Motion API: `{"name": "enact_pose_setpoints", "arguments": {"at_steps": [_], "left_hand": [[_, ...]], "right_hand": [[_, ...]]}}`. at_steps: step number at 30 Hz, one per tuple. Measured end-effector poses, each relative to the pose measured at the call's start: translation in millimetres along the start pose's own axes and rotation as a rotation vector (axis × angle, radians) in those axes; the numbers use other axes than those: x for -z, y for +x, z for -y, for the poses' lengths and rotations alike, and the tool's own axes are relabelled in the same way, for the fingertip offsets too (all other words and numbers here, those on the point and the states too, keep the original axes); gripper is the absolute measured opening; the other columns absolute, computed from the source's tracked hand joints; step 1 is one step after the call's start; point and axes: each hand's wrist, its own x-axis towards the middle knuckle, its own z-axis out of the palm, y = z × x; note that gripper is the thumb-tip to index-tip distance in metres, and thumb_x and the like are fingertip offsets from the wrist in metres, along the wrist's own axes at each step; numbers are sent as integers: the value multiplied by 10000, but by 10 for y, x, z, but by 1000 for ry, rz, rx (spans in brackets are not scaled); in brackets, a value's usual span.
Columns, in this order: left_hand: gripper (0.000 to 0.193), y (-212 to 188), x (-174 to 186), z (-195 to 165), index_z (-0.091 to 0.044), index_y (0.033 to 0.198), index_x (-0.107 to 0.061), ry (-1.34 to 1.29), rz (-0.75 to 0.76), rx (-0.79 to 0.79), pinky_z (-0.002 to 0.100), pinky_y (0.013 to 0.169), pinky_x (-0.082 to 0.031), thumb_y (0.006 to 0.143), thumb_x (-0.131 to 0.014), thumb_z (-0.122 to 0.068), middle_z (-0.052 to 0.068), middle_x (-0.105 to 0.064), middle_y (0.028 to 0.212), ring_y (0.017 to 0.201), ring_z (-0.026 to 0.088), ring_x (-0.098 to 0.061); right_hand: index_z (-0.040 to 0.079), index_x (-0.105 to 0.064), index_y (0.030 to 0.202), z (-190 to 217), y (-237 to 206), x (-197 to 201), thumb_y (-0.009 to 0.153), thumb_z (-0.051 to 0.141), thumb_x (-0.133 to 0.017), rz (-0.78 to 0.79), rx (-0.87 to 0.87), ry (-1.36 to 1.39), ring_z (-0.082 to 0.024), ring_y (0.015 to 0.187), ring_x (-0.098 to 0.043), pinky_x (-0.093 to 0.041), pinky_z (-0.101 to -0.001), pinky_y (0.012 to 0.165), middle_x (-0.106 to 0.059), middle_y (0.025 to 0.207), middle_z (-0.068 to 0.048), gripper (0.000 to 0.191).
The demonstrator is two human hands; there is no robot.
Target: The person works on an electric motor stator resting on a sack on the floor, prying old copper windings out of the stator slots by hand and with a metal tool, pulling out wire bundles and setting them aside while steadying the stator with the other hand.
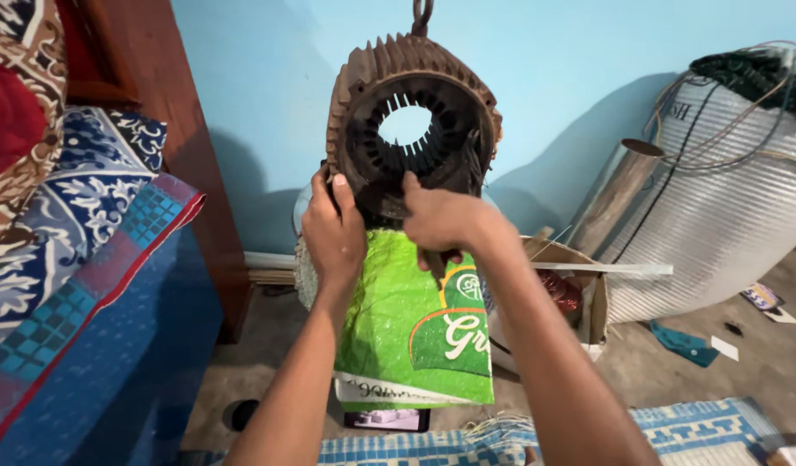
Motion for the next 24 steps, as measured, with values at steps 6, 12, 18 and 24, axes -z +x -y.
{"name": "enact_pose_setpoints", "arguments": {"at_steps": [6, 12, 18, 24], "left_hand": [[405, 3, 18, 14, -13, 1293, -610, -4, -26, -69, 544, 822, -513, 1095, -434, -319, 270, -723, 1064, 991, 479, -685], [403, 12, 39, -9, -22, 1274, -616, -38, 13, -16, 534, 816, -517, 1087, -438, -330, 262, -730, 1054, 982, 469, -689], [417, 25, 54, -36, -20, 1283, -617, -23, -12, -13, 544, 818, -515, 1074, -448, -339, 270, -729, 1048, 981, 480, -682], [434, 26, 66, -44, -19, 1283, -613, -18, 19, 11, 543, 828, -509, 1076, -424, -350, 265, -730, 1053, 993, 475, -683]], "right_hand": [[-88, -353, 1497, 316, 159, 199, 887, 85, -452, -24, 8, -9, -239, 513, -655, -491, -376, 452, -782, 771, -142, 642], [105, -92, 1608, 164, 3, 126, 855, 61, -459, -52, -41, 2, -261, 521, -655, -467, -401, 465, -765, 749, -163, 838], [41, -405, 1474, 212, 123, 216, 807, 54, -543, -49, 5, 25, -249, 489, -631, -460, -385, 442, -746, 720, -155, 681], [59, -354, 1504, 105, 179, 232, 831, 78, -489, -43, 17, 68, -245, 475, -636, -433, -389, 398, -736, 709, -166, 687]]}}
